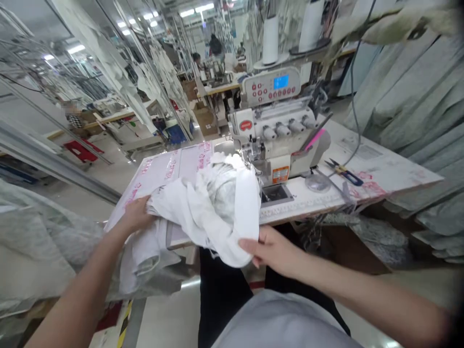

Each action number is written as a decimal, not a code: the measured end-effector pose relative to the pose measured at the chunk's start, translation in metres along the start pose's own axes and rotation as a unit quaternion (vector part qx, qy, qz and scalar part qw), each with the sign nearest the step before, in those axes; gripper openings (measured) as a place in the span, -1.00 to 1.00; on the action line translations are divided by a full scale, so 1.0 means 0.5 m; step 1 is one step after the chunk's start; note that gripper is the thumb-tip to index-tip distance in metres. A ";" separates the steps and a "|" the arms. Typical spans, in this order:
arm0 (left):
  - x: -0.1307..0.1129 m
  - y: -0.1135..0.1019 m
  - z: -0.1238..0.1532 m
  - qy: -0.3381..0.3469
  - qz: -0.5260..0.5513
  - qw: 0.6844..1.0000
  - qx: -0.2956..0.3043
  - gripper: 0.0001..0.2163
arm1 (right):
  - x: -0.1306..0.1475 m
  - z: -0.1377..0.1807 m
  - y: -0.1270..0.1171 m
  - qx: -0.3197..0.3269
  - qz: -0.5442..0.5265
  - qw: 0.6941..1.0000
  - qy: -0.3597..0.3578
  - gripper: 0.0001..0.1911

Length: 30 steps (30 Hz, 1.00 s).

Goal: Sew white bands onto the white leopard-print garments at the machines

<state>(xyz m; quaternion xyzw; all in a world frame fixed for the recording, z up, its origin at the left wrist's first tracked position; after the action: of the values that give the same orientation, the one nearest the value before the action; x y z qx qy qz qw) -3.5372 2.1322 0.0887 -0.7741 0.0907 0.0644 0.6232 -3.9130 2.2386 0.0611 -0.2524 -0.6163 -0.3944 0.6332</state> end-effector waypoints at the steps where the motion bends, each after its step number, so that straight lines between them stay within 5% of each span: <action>1: -0.011 0.006 -0.001 0.007 0.029 0.999 0.018 -0.52 | -0.030 -0.003 0.004 -0.005 -0.002 1.000 -0.009 -0.58; 6: -0.165 0.047 -0.008 0.065 0.247 0.966 0.039 -0.43 | -0.095 -0.011 0.002 -0.004 -0.034 0.999 -0.031 -0.56; 9: -0.244 0.085 -0.019 0.066 0.214 0.967 0.122 -0.36 | -0.089 -0.002 -0.011 0.023 -0.056 0.998 -0.022 -0.58; 11: -0.255 0.084 -0.026 0.071 0.178 0.961 0.202 -0.49 | -0.082 0.008 -0.023 0.040 -0.054 0.998 -0.015 -0.59; 14: -0.219 0.019 -0.039 0.029 0.170 0.949 0.262 -0.63 | -0.077 0.017 -0.035 0.048 -0.046 0.998 -0.015 -0.59; 18: -0.175 -0.104 -0.082 -0.026 0.174 0.968 0.180 -0.57 | -0.087 0.005 -0.030 0.052 -0.053 0.997 -0.019 -0.56; 21: -0.194 -0.127 -0.116 -0.019 0.067 0.993 0.092 -0.63 | -0.103 -0.011 -0.021 0.046 -0.072 0.996 -0.007 -0.54; 25: -0.291 -0.034 -0.081 0.062 0.010 0.995 -0.080 -0.79 | -0.119 -0.019 -0.020 0.033 -0.072 0.997 0.003 -0.55; 30: -0.376 0.115 0.019 0.072 0.093 0.992 0.041 -0.82 | -0.107 -0.008 -0.030 0.057 -0.054 0.997 -0.017 -0.56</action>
<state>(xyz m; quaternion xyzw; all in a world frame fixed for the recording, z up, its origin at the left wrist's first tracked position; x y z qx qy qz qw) -3.7330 2.1412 0.0720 -0.7390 0.2090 0.0622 0.6375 -3.9192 2.2372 0.0057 -0.1892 -0.6610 -0.3879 0.6138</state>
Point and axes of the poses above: each hand's wrist, its own z-axis away from the middle knuckle, its own y-axis out of the palm, x = y × z, the point moved 1 cm from there along -z, towards the middle knuckle, and after that the axes turned 1 degree about x, right-handed, at the moved point
